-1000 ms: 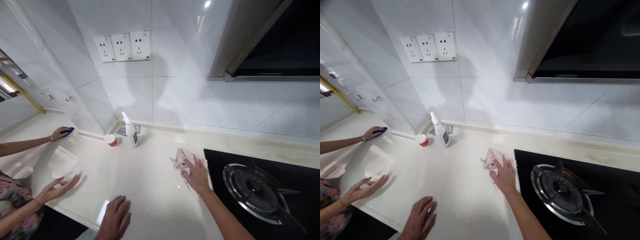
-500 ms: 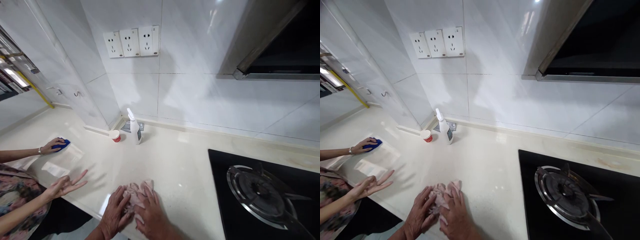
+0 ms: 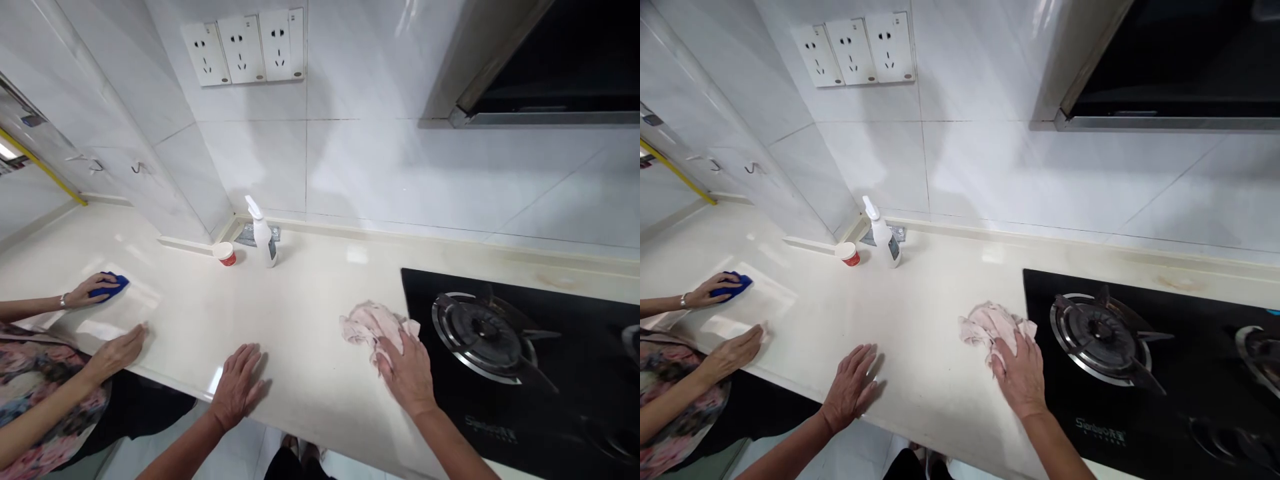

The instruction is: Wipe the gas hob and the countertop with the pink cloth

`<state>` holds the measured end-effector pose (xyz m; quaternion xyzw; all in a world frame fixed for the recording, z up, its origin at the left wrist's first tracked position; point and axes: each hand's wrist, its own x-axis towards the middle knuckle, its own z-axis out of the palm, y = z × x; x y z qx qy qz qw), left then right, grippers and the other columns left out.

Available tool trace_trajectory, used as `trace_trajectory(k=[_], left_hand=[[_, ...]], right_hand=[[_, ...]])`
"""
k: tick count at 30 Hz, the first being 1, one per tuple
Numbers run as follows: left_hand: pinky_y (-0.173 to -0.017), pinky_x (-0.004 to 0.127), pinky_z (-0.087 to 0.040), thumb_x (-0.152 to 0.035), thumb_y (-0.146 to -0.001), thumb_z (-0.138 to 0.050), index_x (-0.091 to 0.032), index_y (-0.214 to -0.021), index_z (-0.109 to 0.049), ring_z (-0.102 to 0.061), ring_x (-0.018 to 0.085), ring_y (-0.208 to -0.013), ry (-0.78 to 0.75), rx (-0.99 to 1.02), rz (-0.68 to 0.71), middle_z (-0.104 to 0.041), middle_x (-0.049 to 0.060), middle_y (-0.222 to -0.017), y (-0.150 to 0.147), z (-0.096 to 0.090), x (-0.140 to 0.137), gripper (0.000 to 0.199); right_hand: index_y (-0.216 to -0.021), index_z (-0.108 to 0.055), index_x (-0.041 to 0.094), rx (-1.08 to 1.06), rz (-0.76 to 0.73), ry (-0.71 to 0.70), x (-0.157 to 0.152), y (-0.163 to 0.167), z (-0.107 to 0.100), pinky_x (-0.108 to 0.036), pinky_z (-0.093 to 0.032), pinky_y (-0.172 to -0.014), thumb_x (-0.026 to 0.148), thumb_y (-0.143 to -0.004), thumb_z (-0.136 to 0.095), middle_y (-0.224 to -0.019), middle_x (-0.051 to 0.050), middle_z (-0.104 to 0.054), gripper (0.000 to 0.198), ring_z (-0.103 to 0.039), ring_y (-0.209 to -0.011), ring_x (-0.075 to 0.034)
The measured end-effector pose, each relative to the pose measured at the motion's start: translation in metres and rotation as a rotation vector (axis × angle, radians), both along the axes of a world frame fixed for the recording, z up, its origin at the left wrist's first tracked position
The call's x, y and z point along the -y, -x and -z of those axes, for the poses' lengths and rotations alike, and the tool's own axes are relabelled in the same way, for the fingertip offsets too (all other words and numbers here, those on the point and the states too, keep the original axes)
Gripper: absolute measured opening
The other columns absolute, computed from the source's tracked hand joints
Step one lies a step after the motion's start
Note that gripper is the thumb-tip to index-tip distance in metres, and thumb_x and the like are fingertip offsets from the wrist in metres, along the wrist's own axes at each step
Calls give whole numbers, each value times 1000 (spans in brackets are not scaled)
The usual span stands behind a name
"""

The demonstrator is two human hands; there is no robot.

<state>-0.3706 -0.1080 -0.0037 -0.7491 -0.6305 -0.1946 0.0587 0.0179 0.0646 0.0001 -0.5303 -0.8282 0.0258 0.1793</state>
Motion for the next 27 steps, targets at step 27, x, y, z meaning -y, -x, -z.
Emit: trace_trajectory(k=[27], left_hand=[[-105, 78, -20, -59, -58, -85, -25, -142, -55, -22, 61, -142, 226, 146, -278, -33, 24, -158, -120, -10, -16, 96]], right_hand=[[-131, -59, 15, -31, 332, -185, 92, -73, 46, -64, -31, -111, 47, -100, -31, -146, -21, -48, 53, -37, -142, -38]])
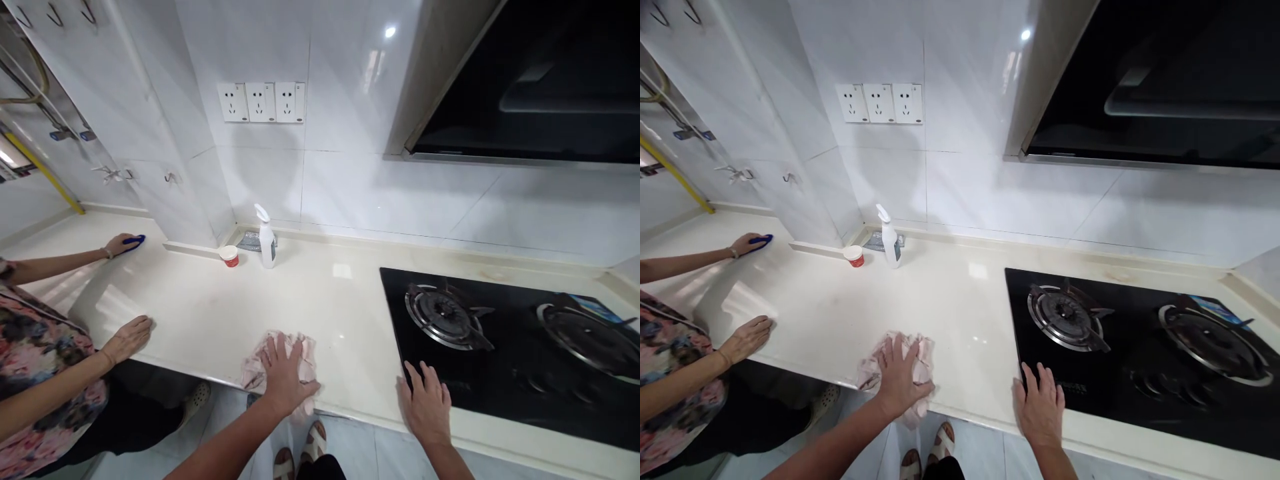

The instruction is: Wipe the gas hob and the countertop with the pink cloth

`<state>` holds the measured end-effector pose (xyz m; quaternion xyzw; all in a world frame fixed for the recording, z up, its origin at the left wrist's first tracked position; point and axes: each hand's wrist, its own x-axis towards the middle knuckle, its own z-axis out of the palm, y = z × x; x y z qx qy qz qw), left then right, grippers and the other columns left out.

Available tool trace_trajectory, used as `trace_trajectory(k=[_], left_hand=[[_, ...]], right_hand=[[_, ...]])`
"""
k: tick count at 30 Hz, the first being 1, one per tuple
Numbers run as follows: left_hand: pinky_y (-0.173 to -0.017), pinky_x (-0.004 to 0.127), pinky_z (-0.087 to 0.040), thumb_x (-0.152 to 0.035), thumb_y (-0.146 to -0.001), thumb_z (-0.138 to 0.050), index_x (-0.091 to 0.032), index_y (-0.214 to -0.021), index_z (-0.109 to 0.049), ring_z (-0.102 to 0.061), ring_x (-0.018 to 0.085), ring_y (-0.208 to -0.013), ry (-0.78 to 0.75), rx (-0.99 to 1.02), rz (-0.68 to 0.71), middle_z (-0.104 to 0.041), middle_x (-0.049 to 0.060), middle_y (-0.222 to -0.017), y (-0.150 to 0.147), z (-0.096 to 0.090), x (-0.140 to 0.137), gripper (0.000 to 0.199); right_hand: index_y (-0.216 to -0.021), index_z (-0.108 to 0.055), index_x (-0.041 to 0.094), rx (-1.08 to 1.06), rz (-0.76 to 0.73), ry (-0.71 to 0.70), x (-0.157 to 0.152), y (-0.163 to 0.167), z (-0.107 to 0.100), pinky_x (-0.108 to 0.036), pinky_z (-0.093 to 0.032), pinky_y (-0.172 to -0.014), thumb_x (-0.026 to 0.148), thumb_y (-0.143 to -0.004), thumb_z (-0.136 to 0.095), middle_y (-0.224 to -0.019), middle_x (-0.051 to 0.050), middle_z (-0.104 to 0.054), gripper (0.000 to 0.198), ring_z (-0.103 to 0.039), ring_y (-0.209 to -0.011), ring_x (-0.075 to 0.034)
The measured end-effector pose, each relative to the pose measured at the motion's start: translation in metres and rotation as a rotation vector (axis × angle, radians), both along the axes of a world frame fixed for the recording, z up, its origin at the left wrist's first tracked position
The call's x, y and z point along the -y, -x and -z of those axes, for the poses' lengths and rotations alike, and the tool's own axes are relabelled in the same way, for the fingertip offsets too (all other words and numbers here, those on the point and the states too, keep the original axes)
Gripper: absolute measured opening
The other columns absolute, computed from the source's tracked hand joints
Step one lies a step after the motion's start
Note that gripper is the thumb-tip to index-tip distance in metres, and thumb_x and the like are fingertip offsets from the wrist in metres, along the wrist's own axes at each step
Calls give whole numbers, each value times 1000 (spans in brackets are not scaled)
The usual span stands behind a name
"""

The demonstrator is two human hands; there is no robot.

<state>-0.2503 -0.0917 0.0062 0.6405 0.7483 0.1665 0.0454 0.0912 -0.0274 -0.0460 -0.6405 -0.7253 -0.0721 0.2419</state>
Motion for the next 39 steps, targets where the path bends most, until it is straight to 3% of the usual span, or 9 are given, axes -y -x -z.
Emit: trace_trajectory(k=[8, 11, 13, 16, 20, 25, 28, 32, 39], left_hand=[[-100, 70, -32, -60, -79, -66, -39, -132, -61, -37, 48, -133, -18, 142, 475, -39, 14, -154, -100, 2, -9, 57], [-97, 62, -39, -60, -83, -61, -36, -132, -62, -42, 42, -128, -16, 150, 551, -39, 13, -152, -110, 3, -9, 54], [-98, 57, -41, -60, -83, -62, -36, -131, -63, -43, 39, -128, -35, 158, 544, -38, 12, -154, -95, 5, -1, 54], [-103, 56, -39, -63, -79, -67, -36, -130, -65, -41, 39, -132, -66, 118, 482, -38, 10, -156, -43, 14, 25, 57], [-110, 56, -36, -65, -78, -69, -35, -128, -67, -42, 38, -137, -51, -65, 466, -43, 11, -154, 63, 17, 62, 58], [-106, 53, -43, -53, -87, -62, -26, -124, -69, -41, 38, -139, -42, -193, 432, -47, 10, -153, 207, -10, 92, 46], [-106, 56, -42, -48, -86, -64, -28, -134, -61, -45, 39, -136, -78, -326, 371, -48, 11, -152, 261, -21, 99, 53], [-103, 59, -42, -38, -89, -62, -30, -139, -57, -49, 40, -132, -106, -363, 308, -49, 15, -149, 267, -10, 99, 51], [-97, 53, -46, -27, -92, -60, -40, -133, -61, -53, 36, -124, -179, -434, 301, -53, 13, -142, 171, 17, 89, 43]], right_hand=[[-135, -57, 16, 4, -15, -63, 1, -5, 14, -60, -31, -112, 50, -97, -33, -144, -19, -53, 56, -43, -140, -37], [-136, -58, 19, -35, -41, -62, 1, -14, 16, -58, -34, -111, 48, -96, -33, -144, -17, -54, 55, -46, -138, -36], [-136, -57, 19, -47, -46, -84, 1, -17, 16, -57, -33, -112, 47, -96, -34, -144, -17, -54, 55, -46, -138, -37], [-138, -56, 20, -53, -43, -106, 3, -14, 12, -58, -32, -113, 46, -95, -35, -145, -17, -53, 55, -46, -138, -37], [-138, -56, 19, -46, -26, -96, 6, -7, 7, -57, -31, -113, 43, -95, -36, -145, -18, -54, 53, -45, -139, -36], [-136, -58, 16, -11, 6, -89, 6, -4, 8, -56, -29, -115, 40, -96, -35, -145, -18, -53, 52, -43, -141, -35], [-132, -60, 15, 3, 15, -61, 5, -5, 10, -54, -28, -115, 42, -96, -34, -145, -17, -53, 51, -42, -141, -33], [-131, -60, 16, -2, 35, -9, 3, -6, 8, -55, -27, -115, 42, -96, -34, -146, -16, -52, 50, -41, -141, -32], [-131, -59, 17, -24, 41, 54, 3, -5, 1, -55, -27, -116, 42, -96, -37, -146, -15, -50, 48, -39, -141, -32]])
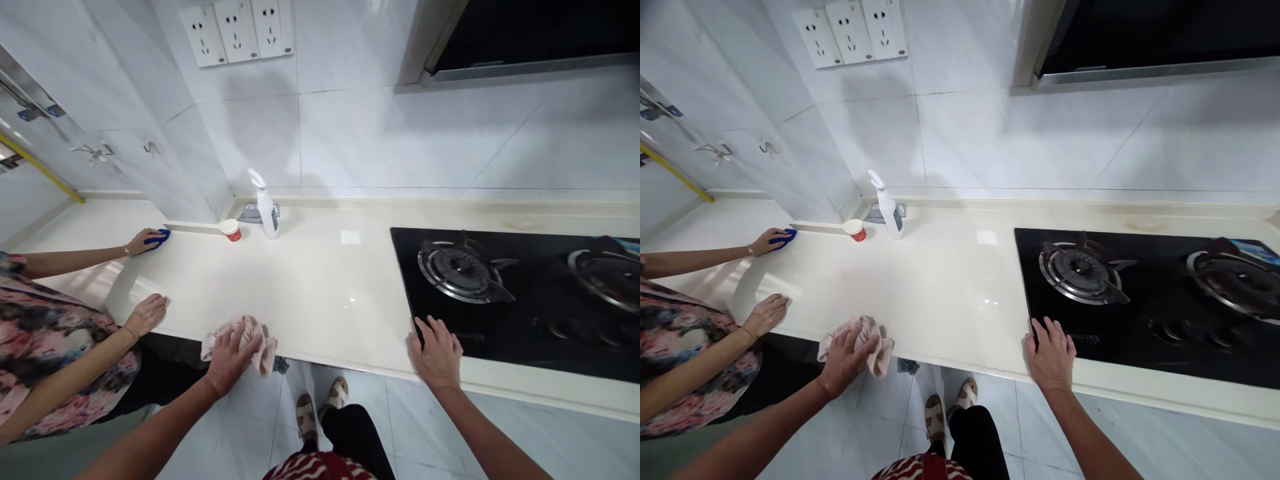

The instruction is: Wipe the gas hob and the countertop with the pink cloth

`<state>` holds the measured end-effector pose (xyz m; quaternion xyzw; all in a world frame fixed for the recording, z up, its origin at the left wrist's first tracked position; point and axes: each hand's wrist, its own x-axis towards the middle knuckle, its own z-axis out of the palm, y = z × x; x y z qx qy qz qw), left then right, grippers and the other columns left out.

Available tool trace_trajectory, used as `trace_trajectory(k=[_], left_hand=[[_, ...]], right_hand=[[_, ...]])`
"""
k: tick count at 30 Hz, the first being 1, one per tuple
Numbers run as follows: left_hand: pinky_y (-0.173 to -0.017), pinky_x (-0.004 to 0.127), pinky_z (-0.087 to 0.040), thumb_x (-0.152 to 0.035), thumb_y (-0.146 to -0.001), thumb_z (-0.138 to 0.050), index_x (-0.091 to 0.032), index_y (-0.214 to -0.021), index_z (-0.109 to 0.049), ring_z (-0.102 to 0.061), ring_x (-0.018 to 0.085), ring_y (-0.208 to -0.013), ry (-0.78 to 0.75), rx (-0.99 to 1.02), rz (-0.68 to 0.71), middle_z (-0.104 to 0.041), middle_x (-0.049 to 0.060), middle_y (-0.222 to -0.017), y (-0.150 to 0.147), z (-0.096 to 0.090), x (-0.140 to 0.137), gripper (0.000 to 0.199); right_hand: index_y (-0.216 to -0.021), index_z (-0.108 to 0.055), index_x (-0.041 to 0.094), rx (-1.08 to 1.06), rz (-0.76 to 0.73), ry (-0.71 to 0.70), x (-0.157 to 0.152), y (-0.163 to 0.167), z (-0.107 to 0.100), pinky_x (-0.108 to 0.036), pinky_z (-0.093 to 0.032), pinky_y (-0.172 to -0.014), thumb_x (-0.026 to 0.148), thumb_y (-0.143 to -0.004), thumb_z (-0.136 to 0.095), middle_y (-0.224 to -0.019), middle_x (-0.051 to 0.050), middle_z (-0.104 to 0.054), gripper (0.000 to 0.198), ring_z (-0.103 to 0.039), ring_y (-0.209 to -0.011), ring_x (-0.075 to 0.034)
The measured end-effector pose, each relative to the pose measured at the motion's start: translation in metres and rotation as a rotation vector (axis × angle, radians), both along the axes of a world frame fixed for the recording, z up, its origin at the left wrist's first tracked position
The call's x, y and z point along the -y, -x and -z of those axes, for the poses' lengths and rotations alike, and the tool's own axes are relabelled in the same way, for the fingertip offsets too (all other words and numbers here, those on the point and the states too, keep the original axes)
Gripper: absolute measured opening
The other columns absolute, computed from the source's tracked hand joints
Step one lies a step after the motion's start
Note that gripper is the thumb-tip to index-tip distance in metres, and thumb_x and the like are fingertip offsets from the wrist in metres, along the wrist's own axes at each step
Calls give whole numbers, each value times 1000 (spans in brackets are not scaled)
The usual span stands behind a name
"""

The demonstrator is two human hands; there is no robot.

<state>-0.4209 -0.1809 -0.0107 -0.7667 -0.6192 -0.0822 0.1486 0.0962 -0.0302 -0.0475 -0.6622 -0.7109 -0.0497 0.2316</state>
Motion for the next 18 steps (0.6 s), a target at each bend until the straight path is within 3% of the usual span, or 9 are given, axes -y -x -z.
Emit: trace_trajectory(k=[7, 11, 18], left_hand=[[-89, 53, -46, -19, -90, -61, -44, -132, -59, -55, 37, -118, 21, 53, 124, -55, 12, -140, -95, 7, -20, 49], [-92, 56, -44, -19, -90, -60, -44, -133, -58, -54, 38, -119, 115, 75, 209, -55, 13, -140, -144, 7, -35, 50], [-92, 55, -42, -29, -92, -58, -41, -138, -53, -52, 36, -119, 217, 172, 398, -50, 14, -145, -271, 10, -60, 48]], right_hand=[[-131, -59, 18, 7, 16, -3, -1, 2, -1, -53, -28, -116, 40, -97, -35, -147, -14, -51, 47, -39, -141, -30], [-132, -59, 18, 12, 15, 27, -1, 2, -2, -53, -26, -117, 39, -97, -36, -148, -14, -50, 47, -37, -142, -30], [-132, -58, 17, -3, 5, 19, 0, 2, -6, -53, -24, -118, 39, -98, -37, -148, -14, -49, 46, -36, -143, -29]])
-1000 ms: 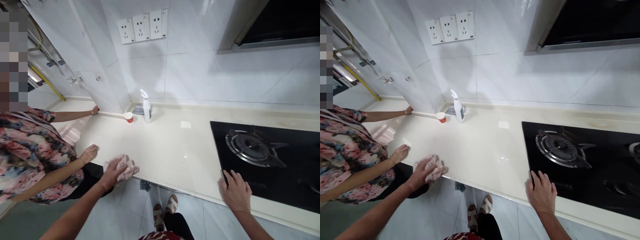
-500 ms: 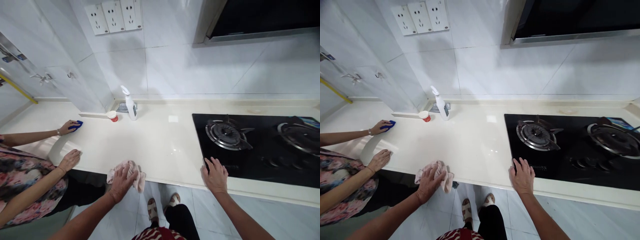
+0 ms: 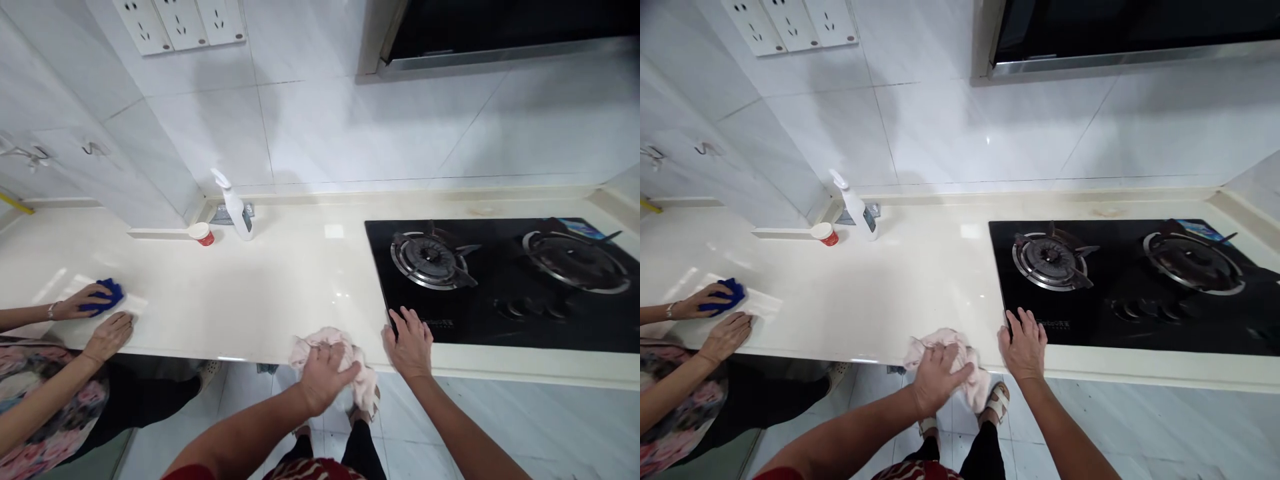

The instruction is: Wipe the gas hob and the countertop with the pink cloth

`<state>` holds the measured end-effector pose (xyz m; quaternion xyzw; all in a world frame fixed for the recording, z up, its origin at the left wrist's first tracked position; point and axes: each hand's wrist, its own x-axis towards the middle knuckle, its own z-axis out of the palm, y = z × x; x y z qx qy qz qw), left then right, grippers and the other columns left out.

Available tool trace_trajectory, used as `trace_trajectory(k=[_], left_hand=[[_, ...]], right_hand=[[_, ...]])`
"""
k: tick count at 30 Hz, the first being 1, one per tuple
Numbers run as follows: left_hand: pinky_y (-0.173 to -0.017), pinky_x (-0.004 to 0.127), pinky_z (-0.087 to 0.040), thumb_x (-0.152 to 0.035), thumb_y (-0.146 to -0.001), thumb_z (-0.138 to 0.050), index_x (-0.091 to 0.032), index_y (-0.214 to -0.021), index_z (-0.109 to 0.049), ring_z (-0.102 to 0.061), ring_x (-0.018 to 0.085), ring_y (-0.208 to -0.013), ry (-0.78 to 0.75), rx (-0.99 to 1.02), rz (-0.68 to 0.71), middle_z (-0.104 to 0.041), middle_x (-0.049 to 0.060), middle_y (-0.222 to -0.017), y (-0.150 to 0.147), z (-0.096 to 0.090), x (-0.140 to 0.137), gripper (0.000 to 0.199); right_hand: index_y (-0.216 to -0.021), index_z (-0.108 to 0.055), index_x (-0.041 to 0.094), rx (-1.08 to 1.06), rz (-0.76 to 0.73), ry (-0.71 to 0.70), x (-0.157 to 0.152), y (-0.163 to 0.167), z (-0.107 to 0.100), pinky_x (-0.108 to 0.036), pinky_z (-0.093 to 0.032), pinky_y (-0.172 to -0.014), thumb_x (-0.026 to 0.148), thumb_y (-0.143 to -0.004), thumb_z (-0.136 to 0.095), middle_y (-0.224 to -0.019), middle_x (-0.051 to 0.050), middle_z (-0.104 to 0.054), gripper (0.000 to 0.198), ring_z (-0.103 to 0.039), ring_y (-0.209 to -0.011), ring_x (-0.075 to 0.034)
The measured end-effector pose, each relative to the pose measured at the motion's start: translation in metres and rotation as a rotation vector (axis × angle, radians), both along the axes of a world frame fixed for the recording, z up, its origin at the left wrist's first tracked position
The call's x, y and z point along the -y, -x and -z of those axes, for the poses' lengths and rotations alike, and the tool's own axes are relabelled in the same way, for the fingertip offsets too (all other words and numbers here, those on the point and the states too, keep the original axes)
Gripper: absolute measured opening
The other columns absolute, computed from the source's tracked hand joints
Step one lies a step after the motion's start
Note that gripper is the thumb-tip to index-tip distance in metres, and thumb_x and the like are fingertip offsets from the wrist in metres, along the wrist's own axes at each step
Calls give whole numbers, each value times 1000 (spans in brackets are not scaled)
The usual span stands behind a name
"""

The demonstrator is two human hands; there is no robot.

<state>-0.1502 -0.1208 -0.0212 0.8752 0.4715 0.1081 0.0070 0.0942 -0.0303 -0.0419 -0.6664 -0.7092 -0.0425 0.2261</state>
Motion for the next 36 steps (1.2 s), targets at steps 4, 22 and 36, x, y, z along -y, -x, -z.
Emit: trace_trajectory(k=[4, 22, 36], left_hand=[[-95, 57, -41, -41, -83, -68, -32, -133, -55, -49, 38, -118, 165, 196, 101, -43, 15, -149, -42, -11, -8, 53], [-81, 33, -54, -59, -77, -59, -19, -88, -66, -69, 21, -79, 1034, 1858, -583, -70, 4, -76, 57, -87, -70, 43], [-78, 33, -48, -47, -67, -73, -18, -84, -67, -62, 24, -89, 595, 1190, -785, -70, 4, -85, 102, -85, -46, 35]], right_hand=[[-133, -58, 17, 1, -31, -21, 0, -1, 0, -52, -25, -118, 37, -99, -36, -147, -14, -50, 45, -36, -144, -28], [-128, -60, 18, -60, -18, -24, -3, 3, 2, -52, -24, -118, 38, -97, -35, -146, -12, -52, 44, -37, -143, -28], [-129, -57, 18, -215, -42, 53, -9, 36, -1, -63, -26, -115, 48, -93, -39, -143, -17, -50, 50, -36, -142, -36]])
